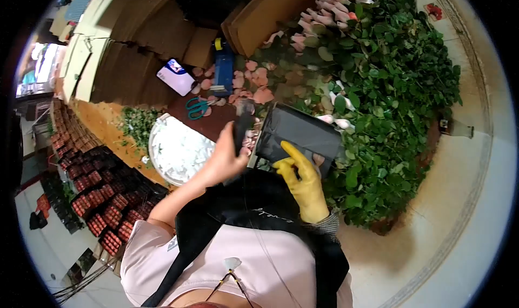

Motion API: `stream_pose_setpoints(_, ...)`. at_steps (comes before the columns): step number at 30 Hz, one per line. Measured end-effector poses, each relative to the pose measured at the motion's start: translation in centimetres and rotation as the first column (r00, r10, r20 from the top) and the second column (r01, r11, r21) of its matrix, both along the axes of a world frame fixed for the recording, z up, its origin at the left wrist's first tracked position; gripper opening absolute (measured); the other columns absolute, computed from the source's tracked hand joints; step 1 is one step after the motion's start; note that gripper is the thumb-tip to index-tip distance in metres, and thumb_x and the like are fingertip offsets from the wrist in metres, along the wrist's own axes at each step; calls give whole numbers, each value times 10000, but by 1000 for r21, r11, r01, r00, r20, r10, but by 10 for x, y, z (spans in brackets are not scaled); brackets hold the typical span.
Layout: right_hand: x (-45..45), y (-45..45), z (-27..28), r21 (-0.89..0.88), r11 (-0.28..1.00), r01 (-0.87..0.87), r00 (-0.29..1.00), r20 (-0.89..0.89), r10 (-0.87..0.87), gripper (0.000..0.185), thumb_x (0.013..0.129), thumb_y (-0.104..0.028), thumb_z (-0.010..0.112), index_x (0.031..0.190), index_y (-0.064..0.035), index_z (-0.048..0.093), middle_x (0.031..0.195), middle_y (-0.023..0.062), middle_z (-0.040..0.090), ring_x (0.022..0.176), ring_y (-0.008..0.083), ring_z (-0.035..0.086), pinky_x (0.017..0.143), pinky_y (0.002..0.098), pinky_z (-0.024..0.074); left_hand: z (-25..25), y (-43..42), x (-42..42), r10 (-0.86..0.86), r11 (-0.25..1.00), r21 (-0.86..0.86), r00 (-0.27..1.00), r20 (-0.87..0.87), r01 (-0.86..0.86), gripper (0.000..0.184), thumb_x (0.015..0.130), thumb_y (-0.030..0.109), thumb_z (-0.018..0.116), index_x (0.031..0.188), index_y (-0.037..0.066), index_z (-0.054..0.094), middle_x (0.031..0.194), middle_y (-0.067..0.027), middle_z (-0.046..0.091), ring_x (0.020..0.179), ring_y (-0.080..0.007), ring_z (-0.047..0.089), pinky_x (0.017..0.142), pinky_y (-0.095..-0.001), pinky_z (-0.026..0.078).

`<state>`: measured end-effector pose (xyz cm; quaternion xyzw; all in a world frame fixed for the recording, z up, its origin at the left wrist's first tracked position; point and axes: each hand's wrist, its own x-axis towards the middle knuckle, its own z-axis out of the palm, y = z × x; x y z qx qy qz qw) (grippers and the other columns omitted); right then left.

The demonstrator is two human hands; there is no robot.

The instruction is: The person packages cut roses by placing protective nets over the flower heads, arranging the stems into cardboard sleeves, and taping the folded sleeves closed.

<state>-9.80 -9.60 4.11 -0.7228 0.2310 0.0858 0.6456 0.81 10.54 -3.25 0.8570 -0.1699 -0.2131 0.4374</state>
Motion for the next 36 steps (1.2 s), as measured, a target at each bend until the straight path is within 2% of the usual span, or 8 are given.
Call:
stream_pose_setpoints(3,-10,6,-16,84,994,-74,982,178,58,505,998,-229,660,1431,-31,493,1164,74,672,993,159,632,937,291,486,46,-23,-34,-363,891,-268,929,67,367,1069,779,209,806,1530,-97,110,1512,-344,270,1439,-452,294,1191,-462,268)
stream_pose_setpoints(7,-49,-31,0,336,885,322,946,-140,-291,350,992,-163,642,1305,-17,591,794,22,664,666,109,611,615,249,503,57,-50,-23,-599,666,-506,797,75,548,770,855,102,728,1515,12,344,1554,-227,349,1465,-380,326,1189,-436,292)
stream_pose_setpoints(10,-85,-52,16,201,918,343,936,-156,-316,297,983,-173,648,1237,-19,636,739,-2,646,646,88,601,598,239,485,35,-77,3,-485,759,-124,682,548,639,681,804,137,792,1400,20,485,1481,-168,475,1400,-394,420,1139,-499,374)
stream_pose_setpoints(13,-115,-53,1,-449,882,141,826,-437,-355,431,905,-372,712,1227,-90,657,837,87,734,731,190,702,713,329,556,11,-93,1,-555,790,28,694,458,613,753,821,216,800,1467,57,447,1557,-148,396,1470,-371,321,1191,-509,286)
stream_pose_setpoints(17,-132,-60,-4,-613,766,-193,737,-607,-299,519,883,-545,632,1223,-153,660,981,173,743,938,379,705,851,469,551,-19,-98,-5,-581,798,141,686,438,586,534,845,243,778,1338,112,620,1577,-111,396,1495,-350,283,1214,-506,231)
stream_pose_setpoints(24,-102,-81,-18,-735,595,-326,823,-530,-205,479,890,-517,643,1124,-101,674,901,183,734,883,375,709,809,461,556,-16,-98,-7,-555,822,135,725,408,553,374,838,211,782,1202,148,723,1532,-81,471,1475,-345,328,1210,-505,242)
stream_pose_setpoints(33,-114,-91,-21,-687,658,-308,857,-500,-121,458,882,-555,631,1043,-127,654,855,181,724,835,381,704,764,486,556,-19,-99,-7,-540,830,96,748,387,549,375,825,231,793,1188,159,730,1530,-71,476,1476,-335,328,1206,-526,243)
stream_pose_setpoints(36,-112,-121,-62,28,999,34,856,-517,-14,472,902,-443,738,1077,-28,597,744,81,700,691,311,680,699,407,560,-18,-99,-8,-542,829,105,744,391,549,367,827,227,793,1180,152,732,1529,-74,475,1477,-337,325,1205,-526,243)
